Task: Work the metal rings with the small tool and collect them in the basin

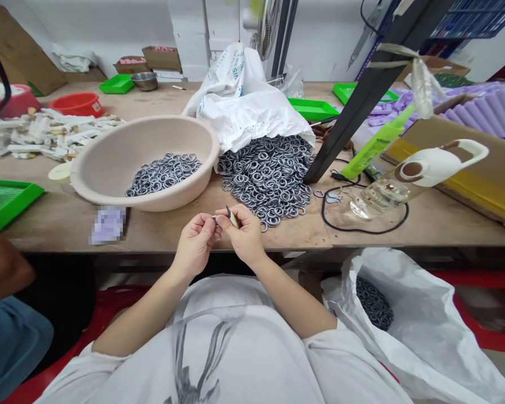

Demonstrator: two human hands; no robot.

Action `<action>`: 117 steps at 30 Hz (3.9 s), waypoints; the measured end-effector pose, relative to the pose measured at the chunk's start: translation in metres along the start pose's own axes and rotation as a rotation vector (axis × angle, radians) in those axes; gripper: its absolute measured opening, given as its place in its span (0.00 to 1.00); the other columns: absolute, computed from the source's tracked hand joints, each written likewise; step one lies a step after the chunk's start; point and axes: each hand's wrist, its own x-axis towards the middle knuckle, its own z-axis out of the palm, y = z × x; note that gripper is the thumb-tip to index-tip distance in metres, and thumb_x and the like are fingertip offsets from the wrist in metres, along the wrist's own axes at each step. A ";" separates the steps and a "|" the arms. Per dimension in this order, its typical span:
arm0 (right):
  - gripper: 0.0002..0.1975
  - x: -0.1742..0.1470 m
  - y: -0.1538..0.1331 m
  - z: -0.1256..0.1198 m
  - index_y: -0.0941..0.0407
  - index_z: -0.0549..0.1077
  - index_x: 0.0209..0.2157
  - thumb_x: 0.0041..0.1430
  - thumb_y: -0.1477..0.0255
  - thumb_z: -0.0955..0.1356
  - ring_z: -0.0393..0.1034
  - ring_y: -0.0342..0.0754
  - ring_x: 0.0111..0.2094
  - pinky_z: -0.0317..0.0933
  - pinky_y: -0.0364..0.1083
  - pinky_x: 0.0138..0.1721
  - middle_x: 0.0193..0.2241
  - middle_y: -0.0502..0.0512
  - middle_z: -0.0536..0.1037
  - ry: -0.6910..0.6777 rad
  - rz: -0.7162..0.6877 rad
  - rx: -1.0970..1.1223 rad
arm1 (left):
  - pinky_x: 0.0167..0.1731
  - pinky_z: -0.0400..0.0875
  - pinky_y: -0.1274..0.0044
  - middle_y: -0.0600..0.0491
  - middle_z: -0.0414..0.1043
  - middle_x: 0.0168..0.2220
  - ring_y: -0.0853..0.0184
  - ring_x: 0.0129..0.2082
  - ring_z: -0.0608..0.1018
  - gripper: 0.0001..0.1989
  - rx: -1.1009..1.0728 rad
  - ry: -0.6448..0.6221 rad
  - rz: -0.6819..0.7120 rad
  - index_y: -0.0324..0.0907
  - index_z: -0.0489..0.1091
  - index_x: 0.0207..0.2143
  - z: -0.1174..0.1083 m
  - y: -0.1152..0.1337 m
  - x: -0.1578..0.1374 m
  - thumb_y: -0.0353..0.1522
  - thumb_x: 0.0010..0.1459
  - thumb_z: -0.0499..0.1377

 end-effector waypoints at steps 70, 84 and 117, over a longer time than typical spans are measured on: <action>0.23 0.000 -0.009 -0.015 0.56 0.78 0.35 0.59 0.49 0.68 0.69 0.45 0.31 0.63 0.46 0.36 0.28 0.52 0.76 -0.242 0.022 -0.053 | 0.14 0.47 0.86 0.61 0.55 0.19 0.81 0.15 0.54 0.20 -0.049 -0.189 -0.323 0.40 0.60 0.24 0.000 0.016 -0.019 0.42 0.51 0.67; 0.26 -0.014 -0.029 -0.018 0.54 0.61 0.22 0.70 0.54 0.57 0.59 0.43 0.24 0.49 0.45 0.29 0.21 0.48 0.64 -0.414 -0.311 -0.588 | 0.15 0.48 0.85 0.62 0.53 0.18 0.80 0.15 0.53 0.20 -0.047 -0.181 -0.288 0.41 0.58 0.23 -0.003 0.020 -0.022 0.40 0.51 0.66; 0.12 0.026 0.008 -0.038 0.57 0.76 0.40 0.68 0.66 0.63 0.72 0.54 0.41 0.59 0.48 0.39 0.40 0.60 0.77 -0.194 0.058 -1.094 | 0.14 0.50 0.84 0.63 0.57 0.18 0.78 0.15 0.56 0.15 0.168 0.035 -0.192 0.40 0.70 0.31 -0.021 -0.001 0.007 0.40 0.49 0.69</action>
